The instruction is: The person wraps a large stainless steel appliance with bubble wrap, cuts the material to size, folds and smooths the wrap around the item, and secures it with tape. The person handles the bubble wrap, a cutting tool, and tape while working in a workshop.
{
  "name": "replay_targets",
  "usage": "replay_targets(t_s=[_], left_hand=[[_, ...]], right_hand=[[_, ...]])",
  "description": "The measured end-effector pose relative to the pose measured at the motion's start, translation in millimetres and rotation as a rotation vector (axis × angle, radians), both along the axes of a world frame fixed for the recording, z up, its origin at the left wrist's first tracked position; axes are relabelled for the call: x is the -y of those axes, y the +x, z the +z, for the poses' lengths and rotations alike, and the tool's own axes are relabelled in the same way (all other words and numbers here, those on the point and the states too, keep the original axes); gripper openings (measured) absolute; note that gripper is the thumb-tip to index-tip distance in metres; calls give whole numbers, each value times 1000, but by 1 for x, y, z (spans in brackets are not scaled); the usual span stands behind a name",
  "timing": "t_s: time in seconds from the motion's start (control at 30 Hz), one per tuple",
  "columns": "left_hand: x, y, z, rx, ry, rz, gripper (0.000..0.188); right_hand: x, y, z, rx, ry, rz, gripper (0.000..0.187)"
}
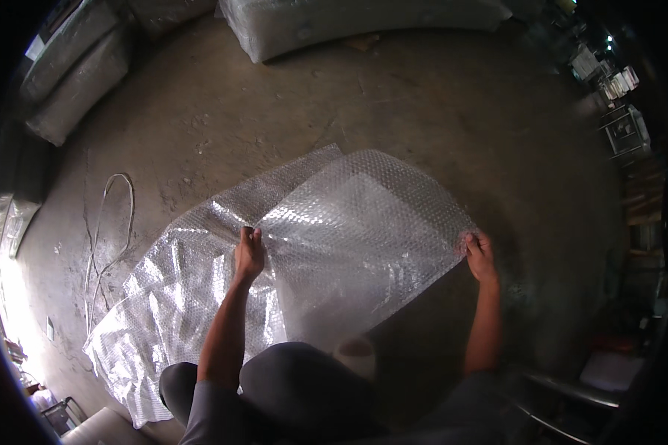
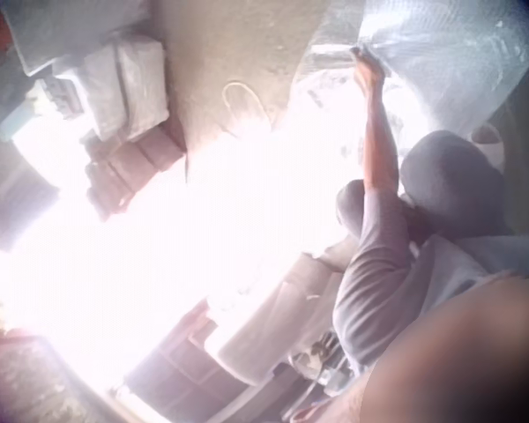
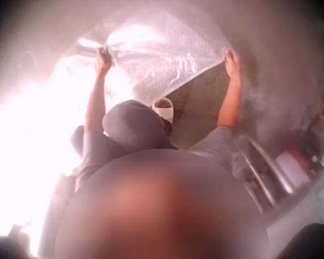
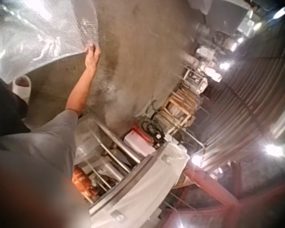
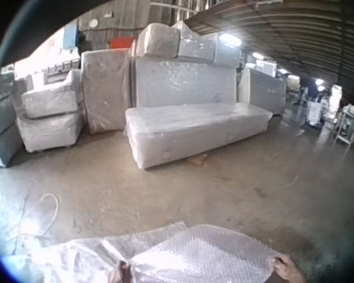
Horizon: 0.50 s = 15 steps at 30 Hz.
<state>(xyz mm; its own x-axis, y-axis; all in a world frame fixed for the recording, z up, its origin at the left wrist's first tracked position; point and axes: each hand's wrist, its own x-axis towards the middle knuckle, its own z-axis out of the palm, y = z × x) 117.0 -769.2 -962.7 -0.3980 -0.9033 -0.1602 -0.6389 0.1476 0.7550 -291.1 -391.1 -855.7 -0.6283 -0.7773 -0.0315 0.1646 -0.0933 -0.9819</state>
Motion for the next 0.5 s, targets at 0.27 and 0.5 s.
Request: replay_targets(t_s=[0.27, 0.5], left_hand=[[21, -26, 60, -66, -303, 62, 33], [84, -17, 77, -5, 22, -279, 68]], right_hand=[[-20, -24, 58, -316, 546, 3, 28], [-43, -56, 6, 177, 318, 440, 70]])
